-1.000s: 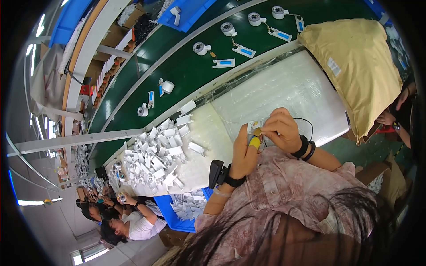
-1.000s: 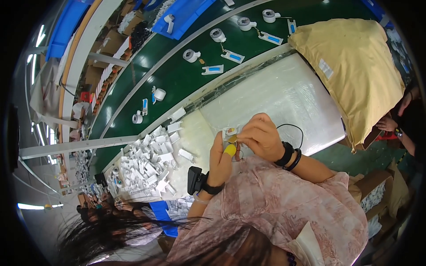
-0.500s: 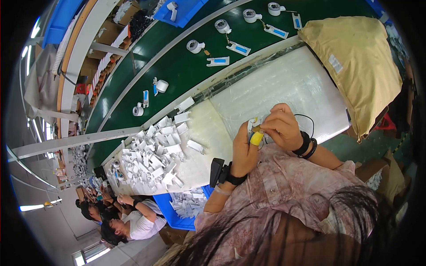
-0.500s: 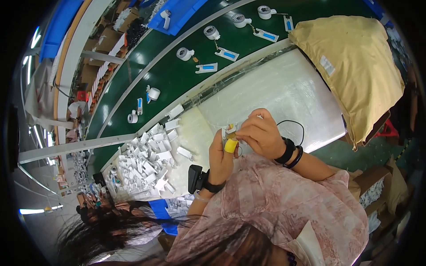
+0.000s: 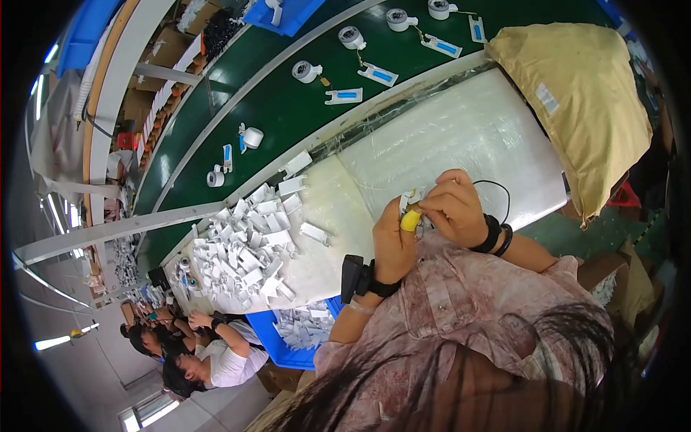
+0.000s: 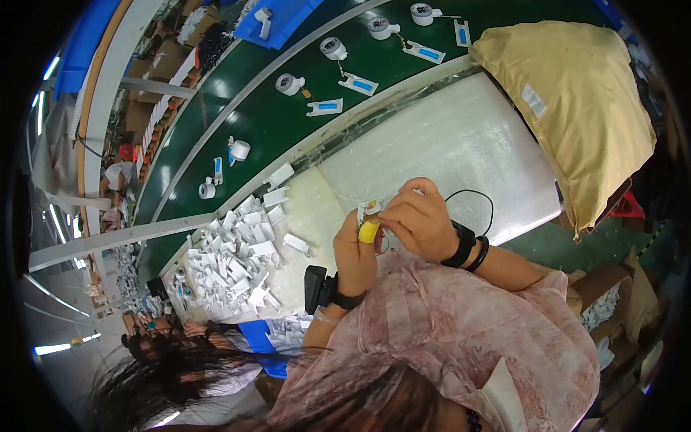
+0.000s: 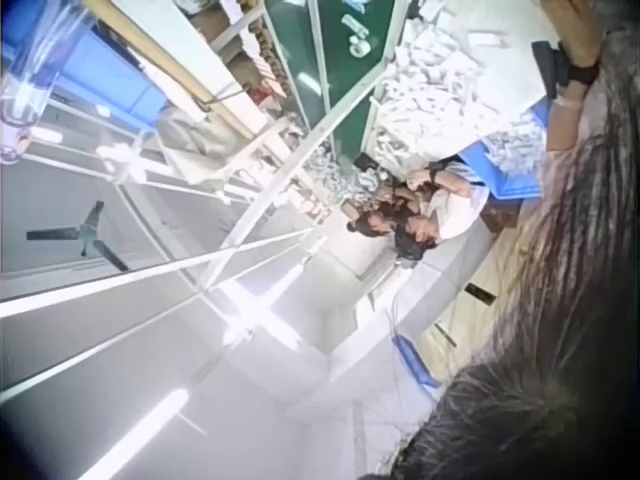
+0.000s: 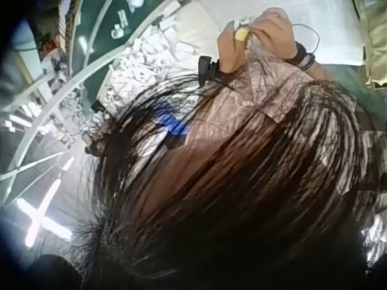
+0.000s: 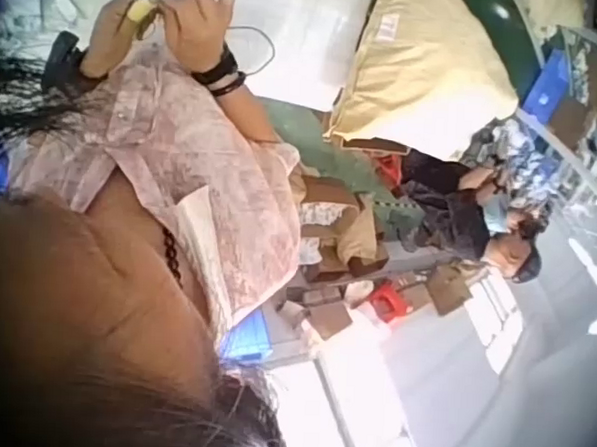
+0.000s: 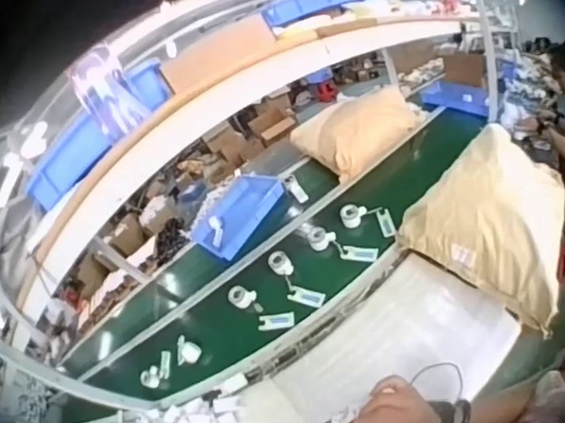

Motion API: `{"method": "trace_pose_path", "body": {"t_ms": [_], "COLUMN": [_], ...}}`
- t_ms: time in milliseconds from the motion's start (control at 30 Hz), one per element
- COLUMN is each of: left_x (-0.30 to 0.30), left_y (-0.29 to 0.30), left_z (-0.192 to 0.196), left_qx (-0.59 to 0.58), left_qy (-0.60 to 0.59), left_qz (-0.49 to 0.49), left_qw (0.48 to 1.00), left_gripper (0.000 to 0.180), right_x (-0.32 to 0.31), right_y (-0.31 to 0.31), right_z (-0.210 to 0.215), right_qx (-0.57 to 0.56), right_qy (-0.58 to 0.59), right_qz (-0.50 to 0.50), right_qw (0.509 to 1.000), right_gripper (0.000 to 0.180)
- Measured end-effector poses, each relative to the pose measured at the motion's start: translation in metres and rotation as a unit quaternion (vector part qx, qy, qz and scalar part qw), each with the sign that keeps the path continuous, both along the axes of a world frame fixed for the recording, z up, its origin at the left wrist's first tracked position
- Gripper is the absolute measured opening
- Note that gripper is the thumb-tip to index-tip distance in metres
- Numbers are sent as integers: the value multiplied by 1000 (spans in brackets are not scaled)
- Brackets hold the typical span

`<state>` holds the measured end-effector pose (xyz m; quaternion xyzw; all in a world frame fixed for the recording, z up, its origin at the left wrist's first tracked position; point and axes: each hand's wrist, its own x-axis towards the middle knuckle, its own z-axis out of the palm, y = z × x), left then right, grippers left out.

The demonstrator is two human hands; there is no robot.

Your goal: The person assembles a handheld fan by inserting a battery into a white plastic housing, pressing a fan motor component into place, and snapping on the front cover. Once finished, the person places the completed fan onto the green conveyor belt.

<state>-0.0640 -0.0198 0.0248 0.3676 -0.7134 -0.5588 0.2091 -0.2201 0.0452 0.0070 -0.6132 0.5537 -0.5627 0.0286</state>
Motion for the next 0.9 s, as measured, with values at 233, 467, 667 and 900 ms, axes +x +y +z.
{"method": "trace_pose_path", "body": {"t_ms": [233, 467, 667, 900], "left_x": [-4, -10, -6, -5], "left_y": [-10, -15, -19, -17], "left_z": [1, 1, 3, -1], "left_qx": [59, 127, 131, 140], "left_qy": [-35, 26, 4, 9], "left_qz": [-13, -27, -59, -37], "left_qw": [998, 991, 990, 989], "left_gripper": [24, 38, 45, 46], "right_x": [2, -5, -9, -9], "right_y": [-7, -15, -19, -19], "right_z": [-6, -16, -12, -10], "right_qx": [32, -21, -45, -32], "right_qy": [-15, 16, 38, 18], "right_qz": [2, 5, 21, 32], "right_qw": [999, 1000, 998, 999], "right_gripper": [23, 22, 20, 23]}}
